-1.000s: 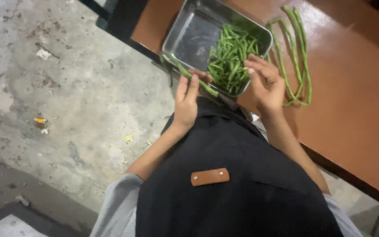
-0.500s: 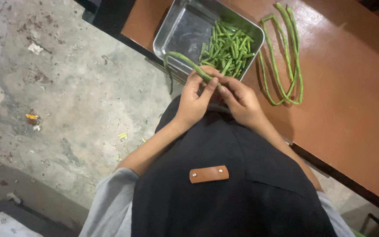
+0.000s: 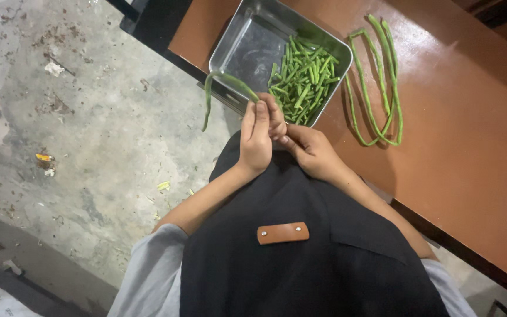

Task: The person breaks long beans into smaller pieces by hand and places them into a metal tray.

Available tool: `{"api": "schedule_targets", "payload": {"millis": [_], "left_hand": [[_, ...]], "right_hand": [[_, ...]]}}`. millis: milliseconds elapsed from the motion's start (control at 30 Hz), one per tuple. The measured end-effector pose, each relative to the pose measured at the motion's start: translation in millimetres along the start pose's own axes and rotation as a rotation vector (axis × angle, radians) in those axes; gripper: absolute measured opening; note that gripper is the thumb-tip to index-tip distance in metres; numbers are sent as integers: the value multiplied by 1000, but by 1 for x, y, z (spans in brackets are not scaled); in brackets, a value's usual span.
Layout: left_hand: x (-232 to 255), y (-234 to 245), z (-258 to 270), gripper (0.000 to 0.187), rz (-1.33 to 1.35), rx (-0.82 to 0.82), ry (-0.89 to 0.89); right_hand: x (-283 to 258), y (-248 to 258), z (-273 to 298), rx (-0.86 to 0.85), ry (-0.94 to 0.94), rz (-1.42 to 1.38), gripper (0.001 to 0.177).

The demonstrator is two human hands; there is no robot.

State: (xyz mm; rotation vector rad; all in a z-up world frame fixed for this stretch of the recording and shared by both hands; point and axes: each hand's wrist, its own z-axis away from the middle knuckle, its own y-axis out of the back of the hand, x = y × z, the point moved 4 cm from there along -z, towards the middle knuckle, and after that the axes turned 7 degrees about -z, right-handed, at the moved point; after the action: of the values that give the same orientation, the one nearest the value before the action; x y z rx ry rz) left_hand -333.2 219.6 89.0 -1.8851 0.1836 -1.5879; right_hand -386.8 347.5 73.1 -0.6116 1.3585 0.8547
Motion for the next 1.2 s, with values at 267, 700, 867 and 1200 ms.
{"api": "schedule_targets", "payload": {"millis": [267,700,867,1200], "left_hand": [[-4,4,2,23,-42,41,154],[4,2,4,24,112,42,349],[8,-2,3,30,-51,-7,346],[6,-13,-11,29,-551,-196,345]], "right_hand": [[-12,-1,4,-123,129,119,22],[29,-8,20,-135,-90,-94,23],[19,9,6,246,-228,-989,22],[15,-3,9,139,-190,-799,36]]}}
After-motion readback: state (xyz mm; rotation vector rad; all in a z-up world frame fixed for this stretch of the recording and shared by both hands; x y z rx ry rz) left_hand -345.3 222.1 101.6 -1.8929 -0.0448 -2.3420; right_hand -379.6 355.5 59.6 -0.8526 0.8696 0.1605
